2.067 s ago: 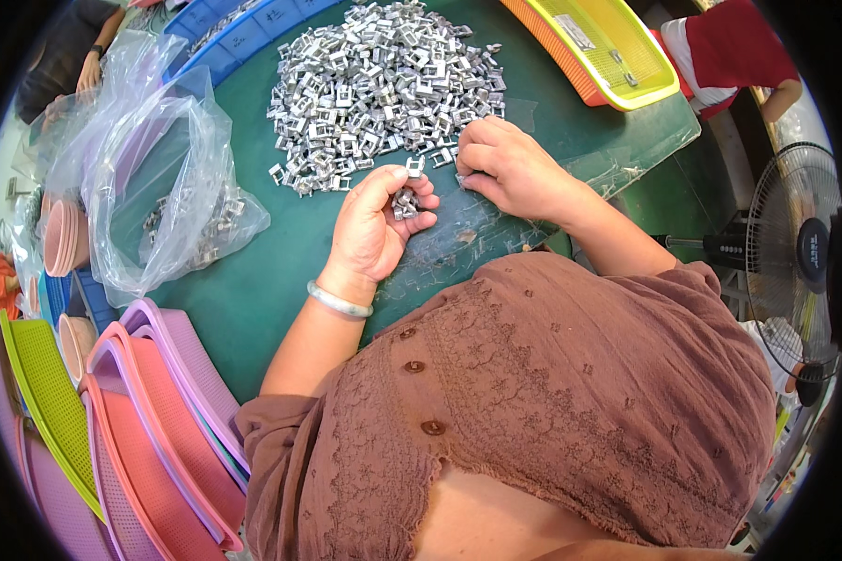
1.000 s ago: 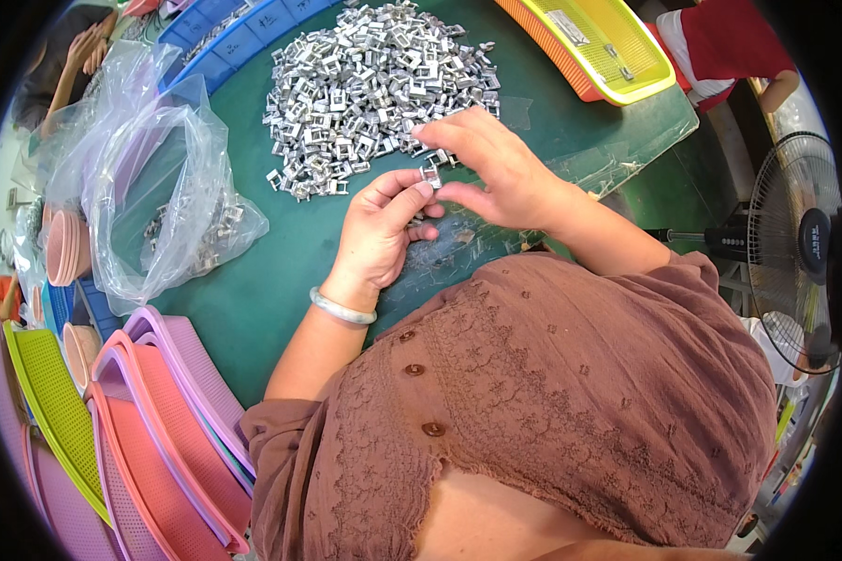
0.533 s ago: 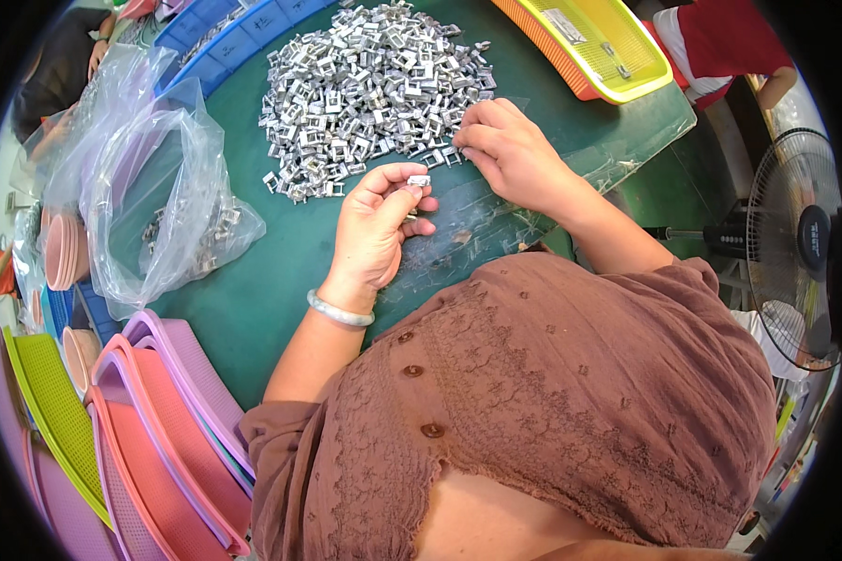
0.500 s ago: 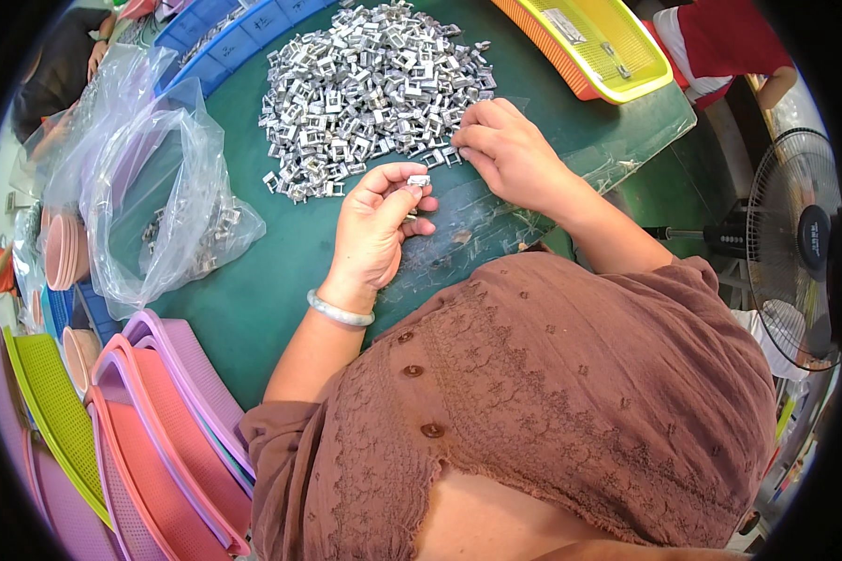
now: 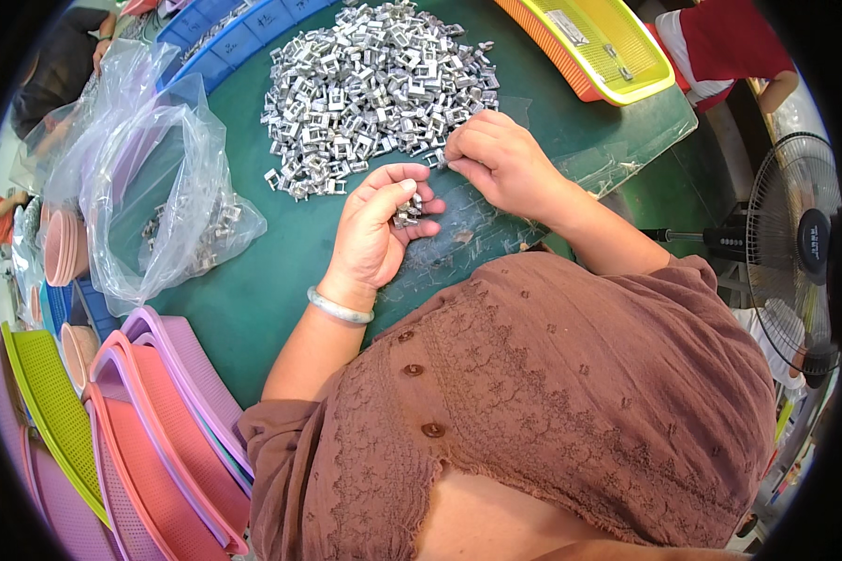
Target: The person assembles small electronic components by picking individual pieces from a large pile on a table and joining them together by hand.
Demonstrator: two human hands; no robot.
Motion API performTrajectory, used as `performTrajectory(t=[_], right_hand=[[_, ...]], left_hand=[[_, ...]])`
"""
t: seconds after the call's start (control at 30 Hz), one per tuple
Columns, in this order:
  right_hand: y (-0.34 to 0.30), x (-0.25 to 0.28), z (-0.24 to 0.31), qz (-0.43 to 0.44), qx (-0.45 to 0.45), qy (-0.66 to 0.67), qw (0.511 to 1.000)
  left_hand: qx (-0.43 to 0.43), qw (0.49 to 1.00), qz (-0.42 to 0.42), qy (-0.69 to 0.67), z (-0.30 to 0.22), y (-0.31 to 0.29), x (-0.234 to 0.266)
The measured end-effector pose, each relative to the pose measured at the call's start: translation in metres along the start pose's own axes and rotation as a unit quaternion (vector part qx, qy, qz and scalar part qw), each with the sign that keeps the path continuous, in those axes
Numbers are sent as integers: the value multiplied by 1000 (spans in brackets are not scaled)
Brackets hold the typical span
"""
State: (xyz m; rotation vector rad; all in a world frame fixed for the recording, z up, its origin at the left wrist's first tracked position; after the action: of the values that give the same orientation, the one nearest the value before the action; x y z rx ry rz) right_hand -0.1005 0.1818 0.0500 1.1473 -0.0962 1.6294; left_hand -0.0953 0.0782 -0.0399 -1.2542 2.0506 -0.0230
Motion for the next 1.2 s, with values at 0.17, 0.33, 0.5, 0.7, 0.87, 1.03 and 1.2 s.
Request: performTrajectory(t=[0.17, 0.33, 0.5, 0.7, 0.87, 1.03, 1.2], right_hand=[[5, 12, 14, -68, 25, 87, 994], [6, 11, 21, -68, 50, 82, 993], [8, 6, 31, -53, 70, 72, 994], [8, 11, 29, -58, 71, 60, 994], [6, 17, 14, -64, 33, 17, 997], [1, 3, -4, -18, -19, -43, 999], [-2, -9, -9, 8, -64, -116, 991]], left_hand=[[14, 1000, 5, 7, 4, -1, -2], [25, 1000, 5, -14, 6, -2, -5], [14, 1000, -5, 15, 7, -1, -2], [-12, 999, -33, 31, 1, -2, 1], [-30, 997, -43, 59, -2, -1, 3], [-30, 996, -48, 63, -2, -1, 4], [-34, 999, -12, -22, -5, 0, 6]])
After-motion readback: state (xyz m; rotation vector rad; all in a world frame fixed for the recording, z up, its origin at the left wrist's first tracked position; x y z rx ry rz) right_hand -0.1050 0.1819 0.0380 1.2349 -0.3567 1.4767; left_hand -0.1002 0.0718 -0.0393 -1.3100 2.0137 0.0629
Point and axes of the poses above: each hand's wrist, its own y-axis towards the middle knuckle, its own x-axis out of the back of the hand, z = x × y, the point moved 10 cm from there along y, towards the middle knuckle, and after that the axes turned 4 degrees about y, right-handed, at the moved point
